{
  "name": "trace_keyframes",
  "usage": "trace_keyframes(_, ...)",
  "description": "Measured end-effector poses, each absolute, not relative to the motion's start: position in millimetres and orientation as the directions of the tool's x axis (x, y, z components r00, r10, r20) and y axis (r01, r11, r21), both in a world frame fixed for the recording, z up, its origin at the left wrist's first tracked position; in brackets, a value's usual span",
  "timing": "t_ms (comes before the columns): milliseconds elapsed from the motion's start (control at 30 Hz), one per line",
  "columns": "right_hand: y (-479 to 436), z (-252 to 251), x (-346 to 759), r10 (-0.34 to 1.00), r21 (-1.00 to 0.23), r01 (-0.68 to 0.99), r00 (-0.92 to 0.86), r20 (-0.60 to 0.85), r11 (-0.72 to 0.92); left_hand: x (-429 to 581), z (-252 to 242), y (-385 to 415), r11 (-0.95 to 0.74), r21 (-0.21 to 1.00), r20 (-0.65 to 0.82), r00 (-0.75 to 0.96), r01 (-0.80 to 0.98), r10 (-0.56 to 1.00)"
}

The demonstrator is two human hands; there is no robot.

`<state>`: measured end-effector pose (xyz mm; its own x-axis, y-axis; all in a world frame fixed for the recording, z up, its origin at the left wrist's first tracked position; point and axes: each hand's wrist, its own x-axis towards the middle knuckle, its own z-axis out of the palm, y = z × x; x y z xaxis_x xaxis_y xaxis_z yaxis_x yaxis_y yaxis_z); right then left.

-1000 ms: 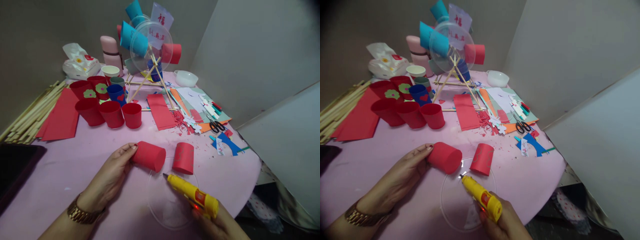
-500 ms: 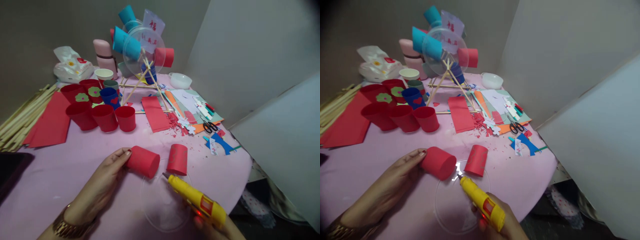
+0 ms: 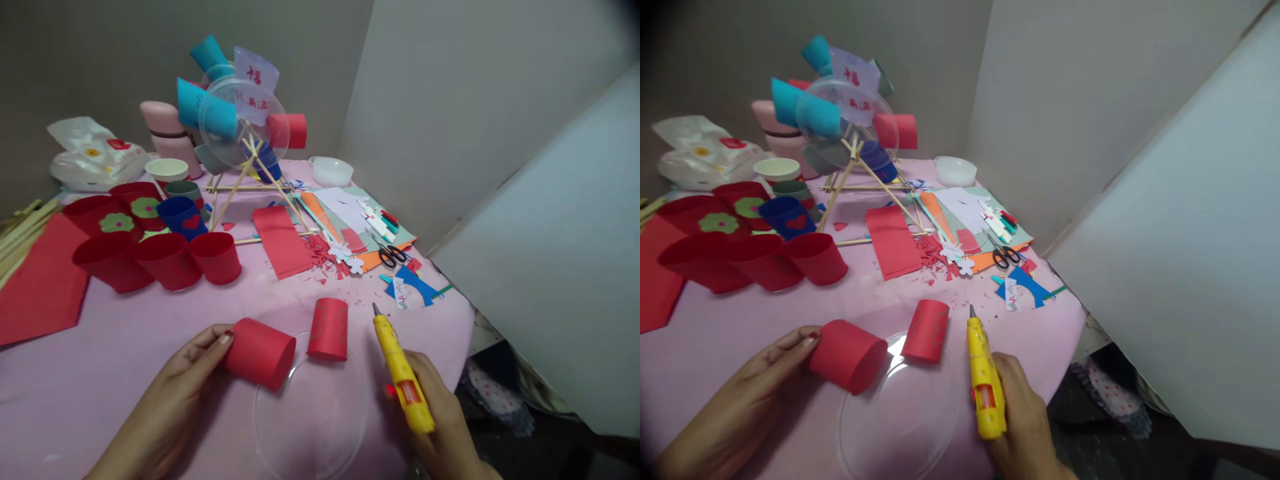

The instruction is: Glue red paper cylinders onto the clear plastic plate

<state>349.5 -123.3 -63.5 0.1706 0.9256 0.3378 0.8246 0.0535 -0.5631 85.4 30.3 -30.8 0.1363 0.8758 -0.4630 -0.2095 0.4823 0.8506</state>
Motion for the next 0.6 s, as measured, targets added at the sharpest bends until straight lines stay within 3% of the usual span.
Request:
trace_keyframes(133, -115.7, -62.5, 373.6, 0.935, -0.306, 0.933, 0.266, 0.236, -0.188, 80.3, -46.8, 37.9, 0.499, 0.832, -0.495, 0.079, -0.243, 0.865)
trace_keyframes(267, -110.3, -58.6, 387.6, 0.934, -0.161, 0.943, 0.317, 0.162, -0.292, 78.1, -51.9, 41.7, 0.526, 0.810, -0.514, 0.118, -0.260, 0.850)
trace_keyframes(400, -110.9, -62.9, 399.7, 0.935, -0.138, 0.949, 0.306, 0.177, -0.284, 84.6, -32.0, 36.7, 0.537, 0.813, -0.515, 0.153, -0.224, 0.844)
trace_keyframes(600, -122.0, -55.8, 414.6, 0.955, -0.189, 0.971, 0.189, 0.230, -0.147, 91.4, -18.3, 33.0, 0.489, 0.854, -0.473, 0.124, -0.181, 0.872)
